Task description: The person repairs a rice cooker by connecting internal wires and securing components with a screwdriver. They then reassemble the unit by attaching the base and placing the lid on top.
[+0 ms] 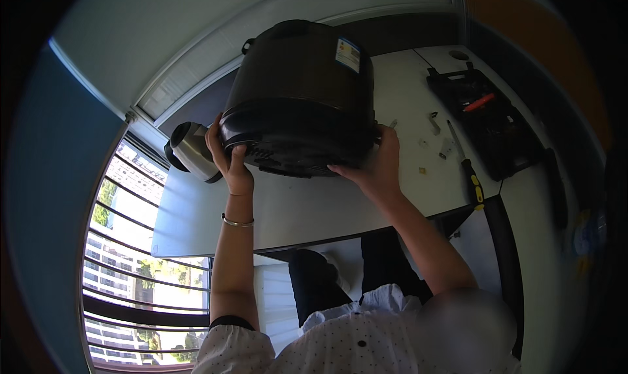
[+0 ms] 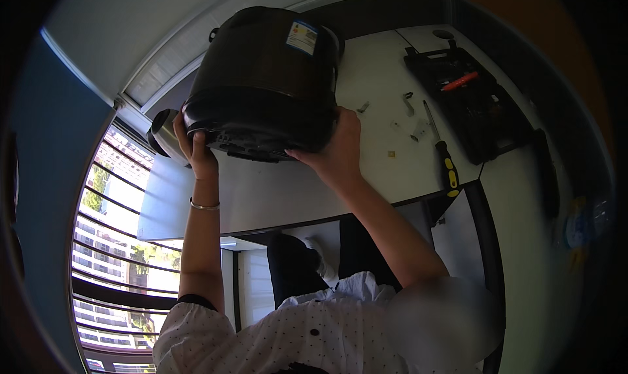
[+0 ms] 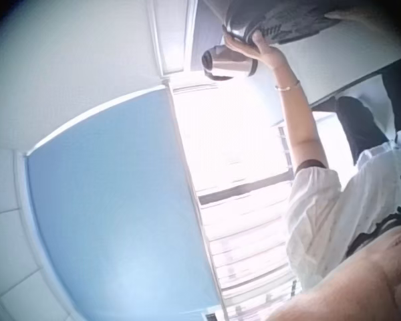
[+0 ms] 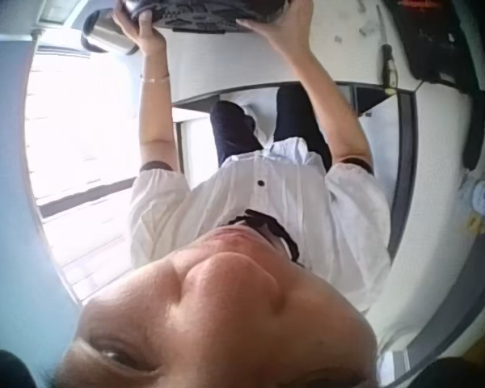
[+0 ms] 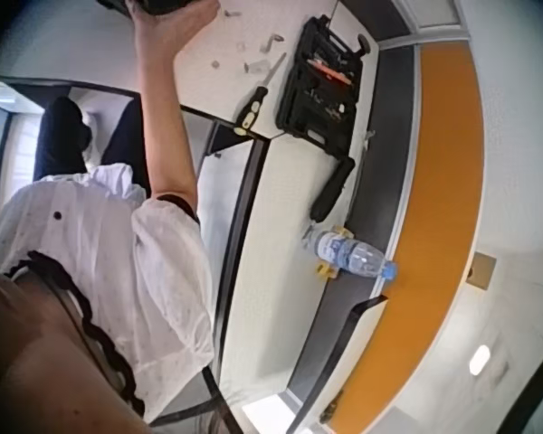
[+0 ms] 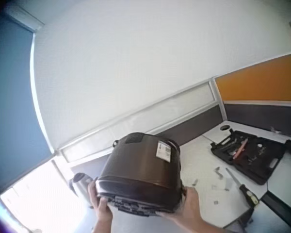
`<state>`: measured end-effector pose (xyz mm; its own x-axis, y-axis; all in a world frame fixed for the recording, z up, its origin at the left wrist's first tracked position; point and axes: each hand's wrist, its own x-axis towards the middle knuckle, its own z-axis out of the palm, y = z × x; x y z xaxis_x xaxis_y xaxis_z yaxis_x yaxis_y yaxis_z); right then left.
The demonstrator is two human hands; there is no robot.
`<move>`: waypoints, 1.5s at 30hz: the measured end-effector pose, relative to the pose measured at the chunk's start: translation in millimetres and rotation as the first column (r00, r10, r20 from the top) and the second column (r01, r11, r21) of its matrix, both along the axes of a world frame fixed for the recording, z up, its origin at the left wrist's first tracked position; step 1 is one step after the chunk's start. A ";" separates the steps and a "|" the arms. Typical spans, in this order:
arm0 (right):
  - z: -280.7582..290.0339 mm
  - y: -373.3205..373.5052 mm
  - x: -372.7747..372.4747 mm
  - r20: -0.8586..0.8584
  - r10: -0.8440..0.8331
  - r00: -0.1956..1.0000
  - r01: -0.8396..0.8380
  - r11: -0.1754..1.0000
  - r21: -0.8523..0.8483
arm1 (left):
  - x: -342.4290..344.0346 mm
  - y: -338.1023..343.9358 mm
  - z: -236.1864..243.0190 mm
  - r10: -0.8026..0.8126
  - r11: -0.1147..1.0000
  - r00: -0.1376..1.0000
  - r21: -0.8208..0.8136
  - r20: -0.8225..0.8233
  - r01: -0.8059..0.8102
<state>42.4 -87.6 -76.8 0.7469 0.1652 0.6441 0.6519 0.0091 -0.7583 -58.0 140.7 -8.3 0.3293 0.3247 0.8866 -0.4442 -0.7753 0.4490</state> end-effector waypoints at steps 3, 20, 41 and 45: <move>7.8 1.9 -2.8 0.004 -0.006 1.000 0.006 0.998 -0.057 | -3.0 8.6 -9.2 -0.022 0.995 0.999 -0.097 0.023 0.024; 16.0 14.3 -3.3 0.130 -0.016 0.991 0.018 1.000 -0.009 | -10.5 23.0 -23.9 -0.209 0.933 0.974 -0.280 0.088 0.226; 36.8 25.8 1.2 0.267 -0.016 0.964 0.023 0.999 -0.025 | -25.3 40.0 -24.3 -0.155 0.961 0.987 -0.236 -0.033 0.143; 34.1 25.6 2.5 0.212 -0.011 0.977 0.026 0.997 -0.069 | -14.2 46.1 -30.9 -0.077 0.930 0.995 -0.356 0.057 0.092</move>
